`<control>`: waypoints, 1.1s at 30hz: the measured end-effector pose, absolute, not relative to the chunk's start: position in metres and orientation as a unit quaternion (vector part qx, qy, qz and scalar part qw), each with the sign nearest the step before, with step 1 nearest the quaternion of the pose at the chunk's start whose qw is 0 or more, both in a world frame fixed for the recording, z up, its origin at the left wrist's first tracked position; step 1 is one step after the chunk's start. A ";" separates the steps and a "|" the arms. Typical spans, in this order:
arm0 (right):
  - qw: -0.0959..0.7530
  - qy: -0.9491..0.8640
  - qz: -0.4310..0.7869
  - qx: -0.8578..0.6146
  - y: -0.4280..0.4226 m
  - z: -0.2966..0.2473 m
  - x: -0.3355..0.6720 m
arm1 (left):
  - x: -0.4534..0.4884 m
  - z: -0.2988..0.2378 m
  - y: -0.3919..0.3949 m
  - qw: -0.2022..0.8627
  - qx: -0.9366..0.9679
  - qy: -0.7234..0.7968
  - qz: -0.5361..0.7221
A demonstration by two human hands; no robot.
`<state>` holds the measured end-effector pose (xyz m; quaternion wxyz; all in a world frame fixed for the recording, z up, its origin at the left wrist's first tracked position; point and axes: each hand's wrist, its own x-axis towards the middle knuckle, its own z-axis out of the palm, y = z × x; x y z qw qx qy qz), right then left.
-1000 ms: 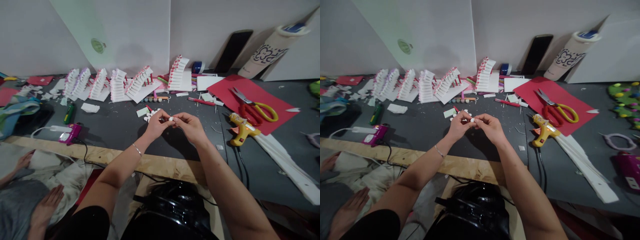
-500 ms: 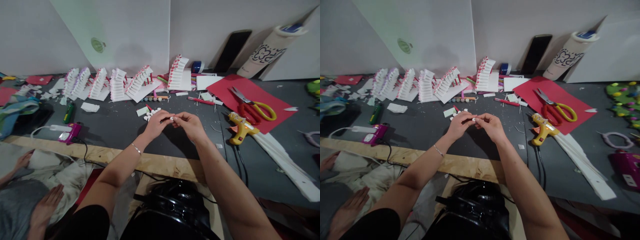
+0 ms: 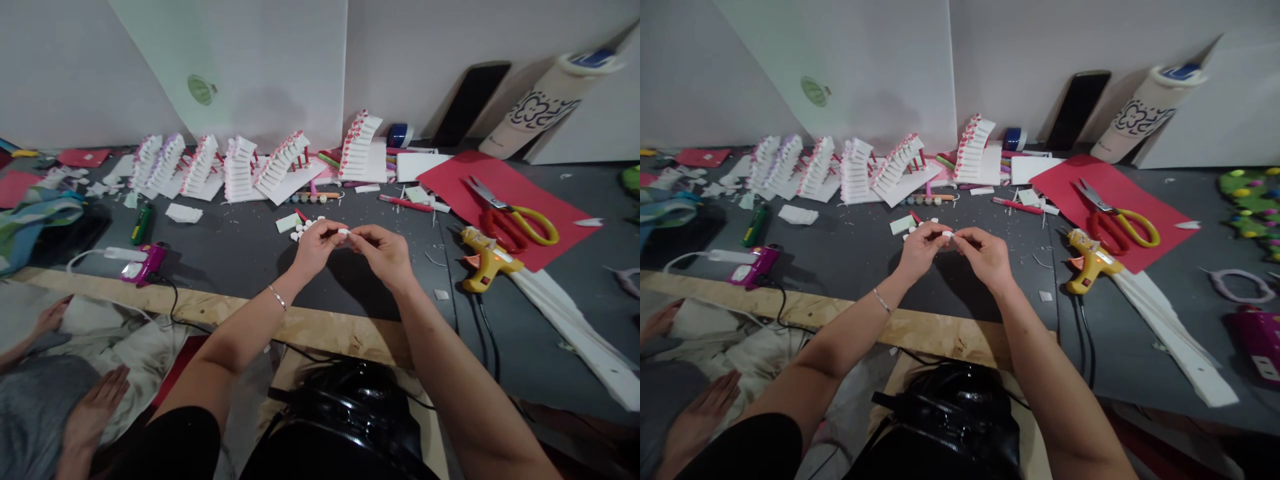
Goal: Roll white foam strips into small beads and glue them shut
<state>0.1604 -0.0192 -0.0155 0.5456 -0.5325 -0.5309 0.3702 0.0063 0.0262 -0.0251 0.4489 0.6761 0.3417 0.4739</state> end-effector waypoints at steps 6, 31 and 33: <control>0.530 -0.561 0.334 -0.541 -0.022 -0.013 0.160 | 0.007 -0.027 0.027 0.493 0.647 0.339 0.473; 0.508 -0.496 0.447 -0.544 -0.014 -0.025 0.166 | -0.005 -0.021 0.029 0.316 0.825 0.307 0.354; 0.514 -0.482 0.462 -0.539 -0.014 -0.023 0.165 | -0.004 -0.024 0.030 0.285 0.834 0.308 0.359</control>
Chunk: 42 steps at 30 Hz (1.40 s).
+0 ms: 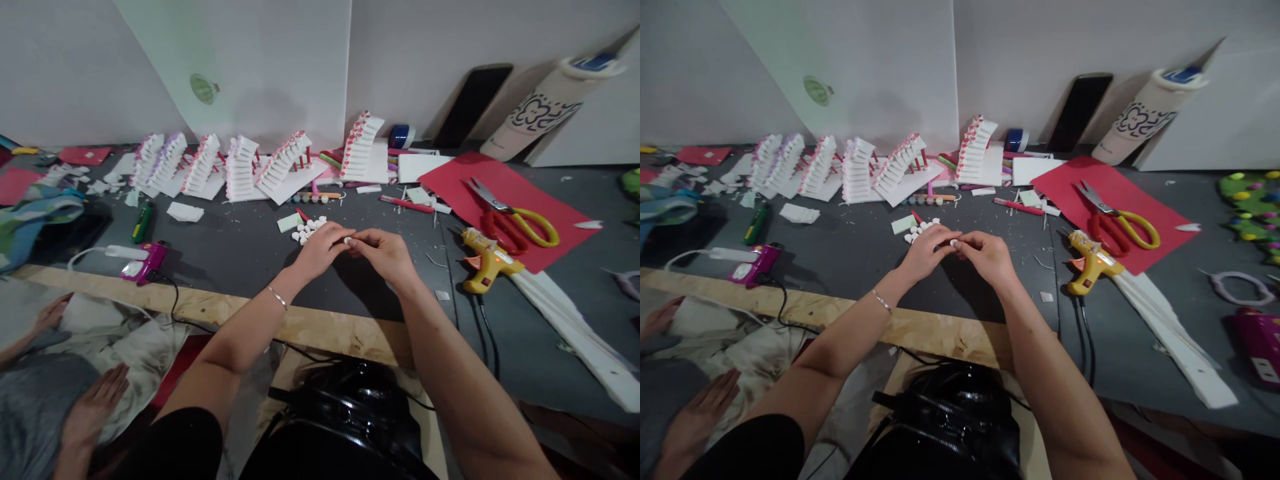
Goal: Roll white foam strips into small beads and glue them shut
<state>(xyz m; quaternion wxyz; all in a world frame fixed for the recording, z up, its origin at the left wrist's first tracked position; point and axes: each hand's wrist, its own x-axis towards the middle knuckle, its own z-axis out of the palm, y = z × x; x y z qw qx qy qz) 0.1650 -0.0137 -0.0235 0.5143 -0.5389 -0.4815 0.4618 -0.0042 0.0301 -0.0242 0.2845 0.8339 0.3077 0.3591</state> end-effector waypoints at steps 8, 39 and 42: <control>0.554 -0.455 0.469 -0.515 -0.013 -0.020 0.164 | -0.001 -0.028 0.031 0.323 0.780 0.325 0.426; 0.506 -0.532 0.263 -0.626 -0.032 0.034 0.216 | 0.000 -0.018 0.035 0.512 0.600 0.405 0.462; 0.373 -0.510 0.148 -0.761 -0.070 0.051 0.262 | 0.000 -0.015 0.038 0.527 0.577 0.414 0.467</control>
